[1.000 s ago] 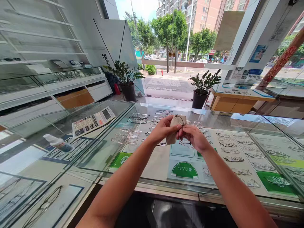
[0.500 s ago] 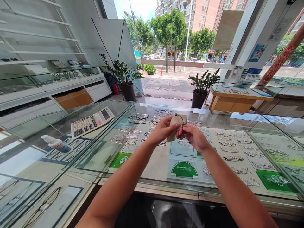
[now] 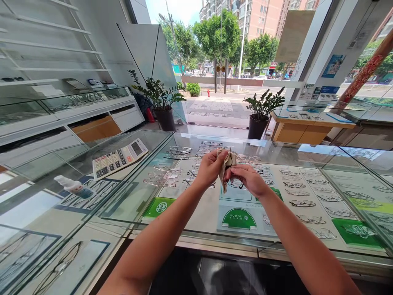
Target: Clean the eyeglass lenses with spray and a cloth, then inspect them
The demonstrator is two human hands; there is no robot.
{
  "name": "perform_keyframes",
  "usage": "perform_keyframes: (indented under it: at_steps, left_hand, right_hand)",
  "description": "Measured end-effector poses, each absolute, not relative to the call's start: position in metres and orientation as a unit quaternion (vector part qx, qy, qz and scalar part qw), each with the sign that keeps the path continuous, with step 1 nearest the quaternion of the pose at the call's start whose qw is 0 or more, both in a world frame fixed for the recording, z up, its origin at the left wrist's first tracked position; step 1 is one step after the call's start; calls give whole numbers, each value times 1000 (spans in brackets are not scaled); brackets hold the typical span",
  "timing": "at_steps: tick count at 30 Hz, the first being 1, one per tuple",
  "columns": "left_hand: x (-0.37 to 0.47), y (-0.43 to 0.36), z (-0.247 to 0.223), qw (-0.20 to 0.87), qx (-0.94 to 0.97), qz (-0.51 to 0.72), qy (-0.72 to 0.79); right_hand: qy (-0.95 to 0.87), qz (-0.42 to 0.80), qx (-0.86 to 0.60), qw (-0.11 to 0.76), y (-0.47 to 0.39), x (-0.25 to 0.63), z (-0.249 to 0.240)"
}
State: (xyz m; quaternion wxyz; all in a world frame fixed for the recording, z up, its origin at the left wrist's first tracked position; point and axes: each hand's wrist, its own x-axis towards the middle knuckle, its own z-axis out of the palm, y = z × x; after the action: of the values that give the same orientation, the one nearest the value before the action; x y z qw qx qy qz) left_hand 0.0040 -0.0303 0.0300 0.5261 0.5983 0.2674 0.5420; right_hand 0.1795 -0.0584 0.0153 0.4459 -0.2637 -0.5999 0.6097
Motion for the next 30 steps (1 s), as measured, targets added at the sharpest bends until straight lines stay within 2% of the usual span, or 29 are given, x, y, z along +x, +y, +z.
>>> perform_keyframes:
  at_steps: [8,14,21,30]
  left_hand:
    - [-15,-22,37,589,653,434,198]
    - [-7,-21,28,581,604,485,248]
    - [1,-20,20,507,588,547,313]
    - [0,-15,22,544,559,545,307]
  right_hand:
    - [-572,578,-307,494,-53,189,17]
    - [-583,578,-303,483,-55,185,15]
    - [-609,576,-291,461,-57,180,13]
    - [-577,550,-296,525,-56,188,21]
